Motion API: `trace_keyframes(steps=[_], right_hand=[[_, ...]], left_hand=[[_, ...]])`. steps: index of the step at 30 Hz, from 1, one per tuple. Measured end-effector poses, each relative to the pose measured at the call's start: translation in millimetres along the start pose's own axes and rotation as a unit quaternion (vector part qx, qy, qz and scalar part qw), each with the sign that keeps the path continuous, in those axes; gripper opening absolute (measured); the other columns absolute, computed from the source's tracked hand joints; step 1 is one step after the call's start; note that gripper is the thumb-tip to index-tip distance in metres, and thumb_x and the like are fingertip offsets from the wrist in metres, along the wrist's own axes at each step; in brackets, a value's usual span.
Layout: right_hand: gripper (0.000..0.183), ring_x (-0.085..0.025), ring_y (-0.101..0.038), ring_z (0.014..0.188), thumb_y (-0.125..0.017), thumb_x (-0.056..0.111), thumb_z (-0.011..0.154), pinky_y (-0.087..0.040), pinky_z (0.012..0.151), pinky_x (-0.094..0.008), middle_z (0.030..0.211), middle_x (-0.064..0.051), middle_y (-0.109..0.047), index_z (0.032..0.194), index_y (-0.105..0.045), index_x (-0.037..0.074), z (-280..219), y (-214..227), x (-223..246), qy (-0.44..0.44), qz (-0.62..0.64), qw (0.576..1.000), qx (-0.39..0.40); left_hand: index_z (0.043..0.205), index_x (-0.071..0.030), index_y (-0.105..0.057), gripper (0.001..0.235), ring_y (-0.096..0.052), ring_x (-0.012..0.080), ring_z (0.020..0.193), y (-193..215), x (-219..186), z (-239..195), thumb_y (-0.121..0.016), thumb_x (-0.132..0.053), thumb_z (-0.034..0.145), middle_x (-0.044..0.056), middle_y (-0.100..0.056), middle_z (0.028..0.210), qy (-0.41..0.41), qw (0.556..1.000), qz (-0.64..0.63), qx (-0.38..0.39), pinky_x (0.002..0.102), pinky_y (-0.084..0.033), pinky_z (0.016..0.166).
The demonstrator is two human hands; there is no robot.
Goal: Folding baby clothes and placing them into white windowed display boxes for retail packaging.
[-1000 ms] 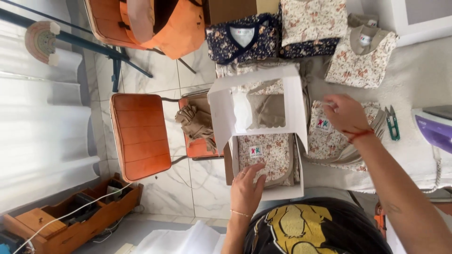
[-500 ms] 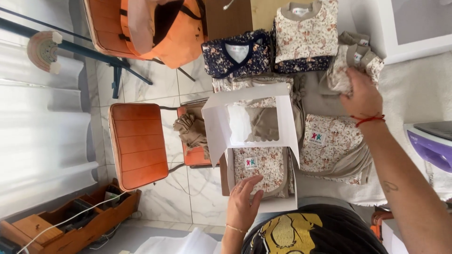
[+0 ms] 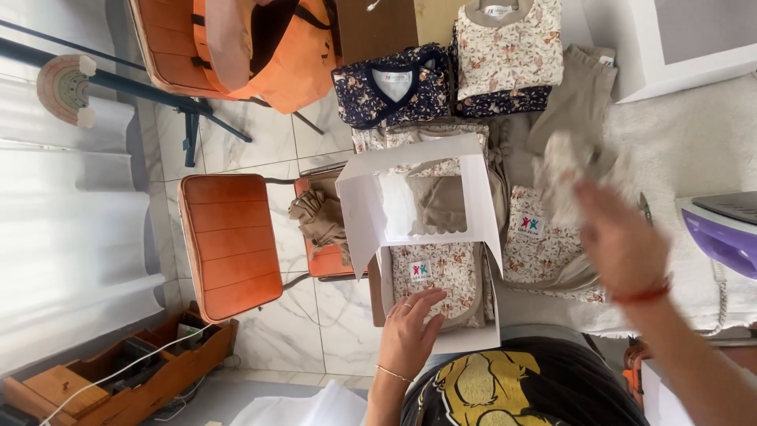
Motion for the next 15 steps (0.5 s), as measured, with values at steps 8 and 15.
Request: trace_keyframes(steps=[8, 15], right_hand=[[0.060, -0.029, -0.045, 0.110, -0.026, 0.057, 0.078, -0.031, 0.096, -0.048, 0.117, -0.015, -0.047, 0.113, -0.050, 0.014, -10.0, -43.0, -0.7, -0.164, -0.039, 0.919, 0.356], [0.034, -0.028, -0.057, 0.085, -0.060, 0.014, 0.065, -0.051, 0.067, -0.036, 0.117, -0.007, -0.053, 0.099, -0.063, 0.011, 33.2, -120.3, -124.6, 0.041, -0.204, 0.978, 0.014]], left_hand=[[0.108, -0.012, -0.054, 0.028, -0.055, 0.0247, 0.099, 5.7, -1.6, 3.9, -0.052, -0.012, 0.081, 0.006, -0.058, 0.109, 0.005, 1.000, 0.015, 0.026, 0.041, -0.039, 0.083], [0.105, -0.007, -0.055, 0.027, -0.056, 0.0258, 0.097, 8.4, -11.1, -2.2, -0.054, -0.007, 0.079, 0.008, -0.059, 0.105, -0.035, 0.999, 0.018, 0.012, 0.041, -0.043, 0.079]])
Point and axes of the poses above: each hand's wrist, its own z-axis towards the middle knuckle, its own y-axis out of the back of the hand, x = y × z, the point moved 1 cm from there along z, towards the middle knuckle
